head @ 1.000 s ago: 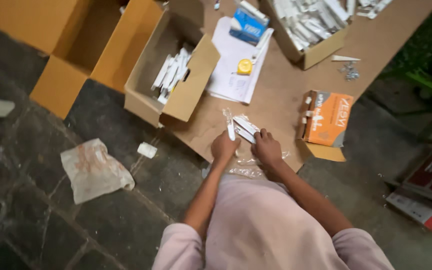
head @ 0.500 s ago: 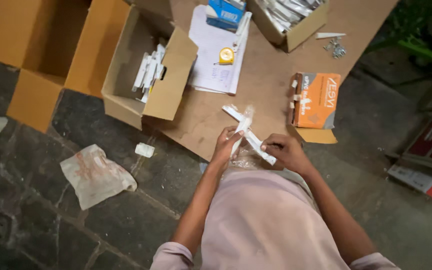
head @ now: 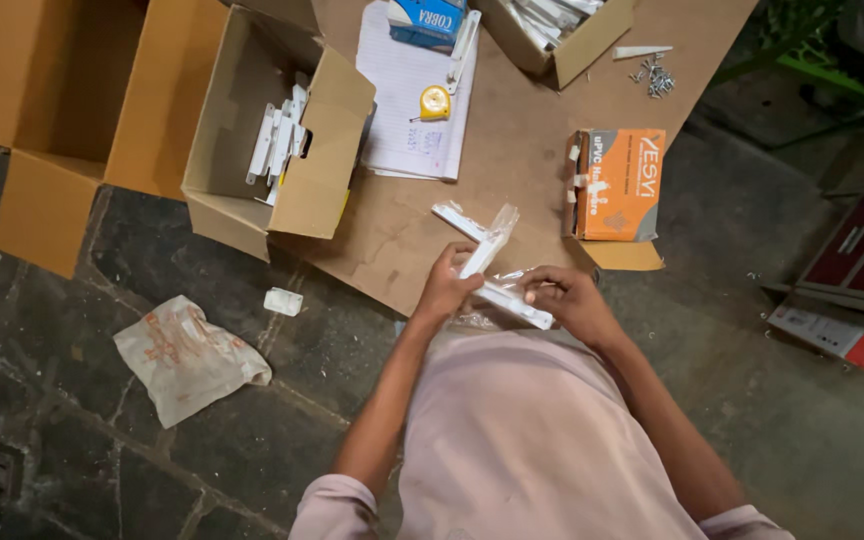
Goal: The person sorts white plastic hardware pieces from a table into cardboard boxes. They pick up individual pieces, inspect them, and place them into boxes, occasionally handling small plastic bags containing similar items.
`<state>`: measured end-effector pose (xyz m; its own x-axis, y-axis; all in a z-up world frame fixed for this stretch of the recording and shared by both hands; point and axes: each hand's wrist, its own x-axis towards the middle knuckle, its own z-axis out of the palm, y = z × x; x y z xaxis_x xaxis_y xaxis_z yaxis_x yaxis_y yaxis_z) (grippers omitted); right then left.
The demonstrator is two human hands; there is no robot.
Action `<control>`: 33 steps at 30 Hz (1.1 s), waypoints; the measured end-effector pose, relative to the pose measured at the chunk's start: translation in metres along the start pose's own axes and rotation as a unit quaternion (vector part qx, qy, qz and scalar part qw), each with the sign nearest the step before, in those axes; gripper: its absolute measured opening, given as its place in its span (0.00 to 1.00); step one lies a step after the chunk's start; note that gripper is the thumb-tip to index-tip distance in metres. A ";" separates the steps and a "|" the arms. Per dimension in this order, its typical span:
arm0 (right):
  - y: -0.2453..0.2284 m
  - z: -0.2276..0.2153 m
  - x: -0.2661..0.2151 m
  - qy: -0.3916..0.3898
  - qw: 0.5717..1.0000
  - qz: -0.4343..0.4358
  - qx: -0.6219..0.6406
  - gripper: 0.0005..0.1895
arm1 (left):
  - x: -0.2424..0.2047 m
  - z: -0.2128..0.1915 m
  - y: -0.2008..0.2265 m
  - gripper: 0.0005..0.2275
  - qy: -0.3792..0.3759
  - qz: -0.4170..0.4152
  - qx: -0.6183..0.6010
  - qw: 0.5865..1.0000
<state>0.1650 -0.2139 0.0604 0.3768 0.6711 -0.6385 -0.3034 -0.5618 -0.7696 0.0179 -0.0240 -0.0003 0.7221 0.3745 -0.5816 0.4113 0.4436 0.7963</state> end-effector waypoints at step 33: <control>-0.070 0.029 -0.046 0.164 0.949 -0.226 -0.147 0.06 | 0.036 0.010 -0.063 0.25 0.108 0.117 -0.045 0.986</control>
<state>0.1434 -0.1908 0.1434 0.6773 0.7156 -0.1706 0.1919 -0.3957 -0.8981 0.0233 -0.0469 -0.0700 0.6519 0.6363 -0.4125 0.1889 0.3905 0.9010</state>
